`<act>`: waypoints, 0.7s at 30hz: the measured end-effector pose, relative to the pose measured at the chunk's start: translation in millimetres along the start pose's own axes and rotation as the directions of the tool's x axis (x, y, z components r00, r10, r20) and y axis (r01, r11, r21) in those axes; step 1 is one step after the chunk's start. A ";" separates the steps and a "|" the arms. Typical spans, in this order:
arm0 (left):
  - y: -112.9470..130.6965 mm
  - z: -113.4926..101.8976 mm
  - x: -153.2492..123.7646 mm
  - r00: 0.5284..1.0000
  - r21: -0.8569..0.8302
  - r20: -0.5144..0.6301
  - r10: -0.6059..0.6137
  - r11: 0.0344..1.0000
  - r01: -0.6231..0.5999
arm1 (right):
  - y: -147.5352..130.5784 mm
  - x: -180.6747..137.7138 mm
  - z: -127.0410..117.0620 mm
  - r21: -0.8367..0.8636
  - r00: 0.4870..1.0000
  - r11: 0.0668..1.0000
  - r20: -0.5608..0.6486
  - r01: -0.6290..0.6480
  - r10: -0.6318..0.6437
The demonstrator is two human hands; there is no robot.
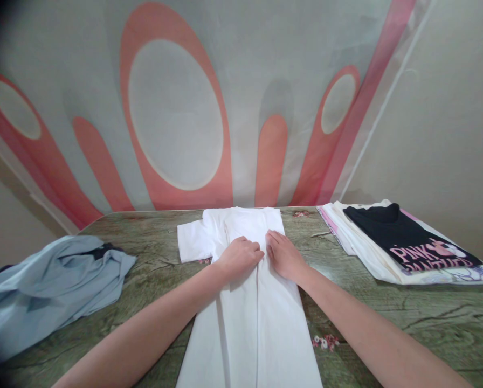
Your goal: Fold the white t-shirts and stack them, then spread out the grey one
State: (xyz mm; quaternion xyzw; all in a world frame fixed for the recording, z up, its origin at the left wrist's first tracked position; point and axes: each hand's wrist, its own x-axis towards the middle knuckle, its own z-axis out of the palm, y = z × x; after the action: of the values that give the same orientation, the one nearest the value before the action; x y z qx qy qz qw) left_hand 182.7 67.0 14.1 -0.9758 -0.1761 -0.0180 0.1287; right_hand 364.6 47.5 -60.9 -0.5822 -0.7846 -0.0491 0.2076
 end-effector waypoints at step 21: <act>2.2 4.3 -7.9 0.988 -0.001 0.028 -0.154 0.988 0.154 | -24.8 -7.6 -42.5 0.107 0.995 0.994 -0.099 -0.017 0.028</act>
State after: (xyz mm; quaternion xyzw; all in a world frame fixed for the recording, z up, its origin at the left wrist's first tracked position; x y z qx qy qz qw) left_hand 176.1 63.4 8.8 -0.9596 -0.2526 -0.0145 0.1229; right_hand 354.6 19.3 -21.1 -0.5760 -0.7679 -0.0341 0.2782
